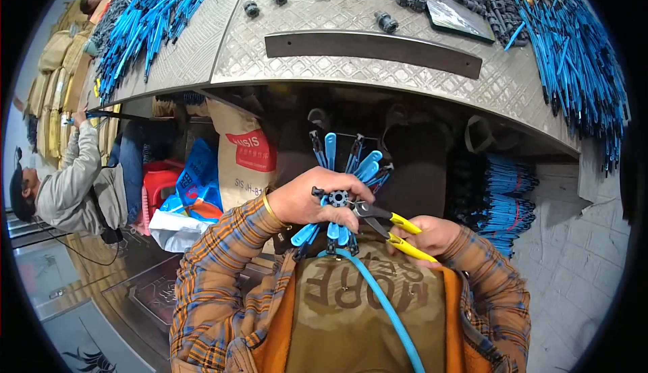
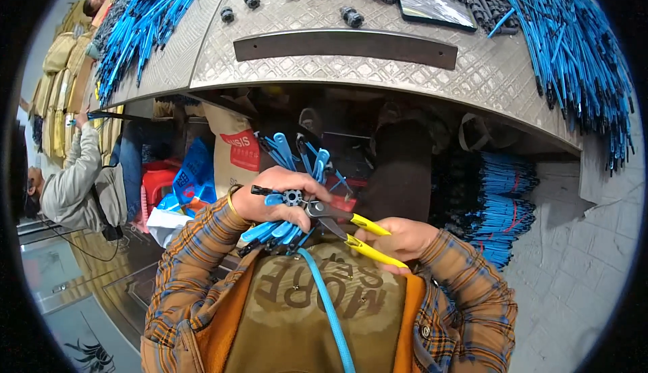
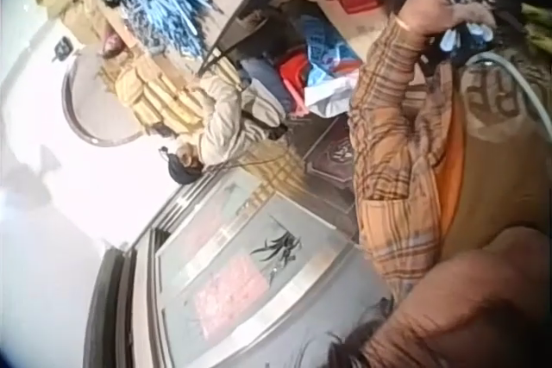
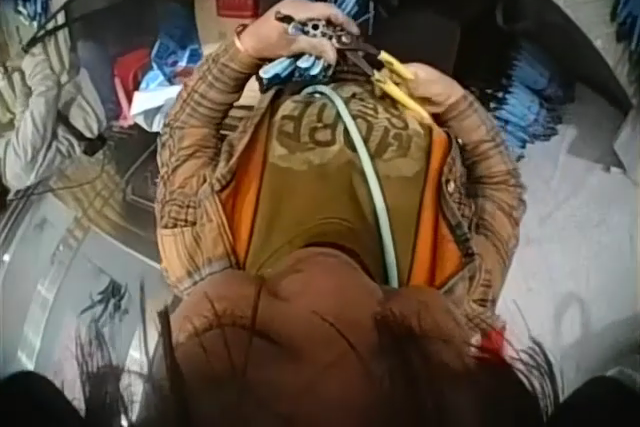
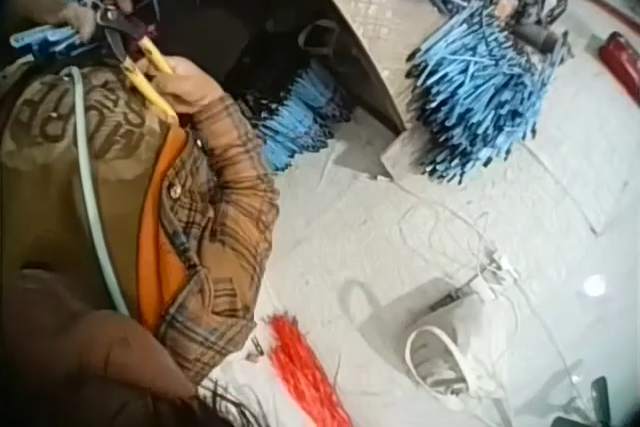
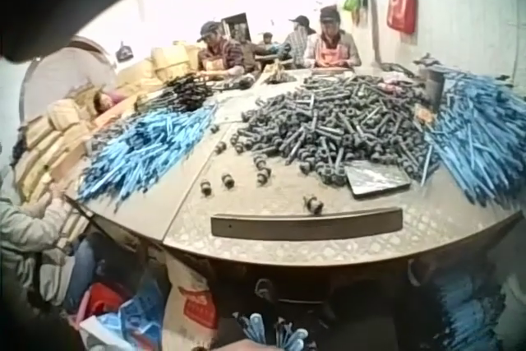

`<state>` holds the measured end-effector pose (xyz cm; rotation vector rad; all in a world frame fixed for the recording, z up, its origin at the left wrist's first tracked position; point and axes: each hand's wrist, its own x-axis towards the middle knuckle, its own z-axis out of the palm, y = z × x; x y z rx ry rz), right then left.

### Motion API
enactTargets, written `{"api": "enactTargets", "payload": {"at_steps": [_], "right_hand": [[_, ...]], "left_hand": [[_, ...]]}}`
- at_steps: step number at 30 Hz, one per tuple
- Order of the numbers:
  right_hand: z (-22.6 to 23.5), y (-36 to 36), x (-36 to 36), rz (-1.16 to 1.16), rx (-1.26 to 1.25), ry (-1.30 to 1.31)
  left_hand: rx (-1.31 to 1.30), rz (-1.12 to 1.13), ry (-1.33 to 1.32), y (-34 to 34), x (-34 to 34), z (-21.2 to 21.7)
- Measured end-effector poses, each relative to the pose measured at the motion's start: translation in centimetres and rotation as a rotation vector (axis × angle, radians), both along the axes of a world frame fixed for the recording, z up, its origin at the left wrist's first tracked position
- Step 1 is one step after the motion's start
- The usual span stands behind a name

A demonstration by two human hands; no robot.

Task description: Assembling and binding bundles of blue plastic strips using a tool and black clips.

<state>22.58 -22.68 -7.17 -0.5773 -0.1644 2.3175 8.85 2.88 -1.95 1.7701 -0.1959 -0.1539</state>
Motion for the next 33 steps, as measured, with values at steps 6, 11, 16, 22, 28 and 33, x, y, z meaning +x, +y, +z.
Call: {"api": "enactTargets", "payload": {"at_steps": [6,11,16,22,28,33], "right_hand": [[5.2,1.5,1.4,-0.127,0.242,-0.588],[4.2,1.7,1.1,-0.191,0.154,-0.325],[0.7,1.6,-0.1,-0.204,0.106,0.023],[-1.4,0.8,-0.4,-0.198,0.164,0.280],[5.7,2.0,2.8,-0.104,0.120,-0.313],[6.1,2.7,3.2,-0.045,0.088,-0.398]], "left_hand": [[-0.017,0.031,0.058,0.4,0.7,0.3],[-0.032,0.029,0.086,0.7,0.8,0.1],[-0.045,-0.067,0.089,1.0,0.9,-0.2],[-0.063,-0.143,0.032,0.5,1.1,-0.2],[-0.111,-0.156,0.105,0.2,1.1,0.3],[-0.088,-0.153,0.139,0.5,1.0,0.5]]}}
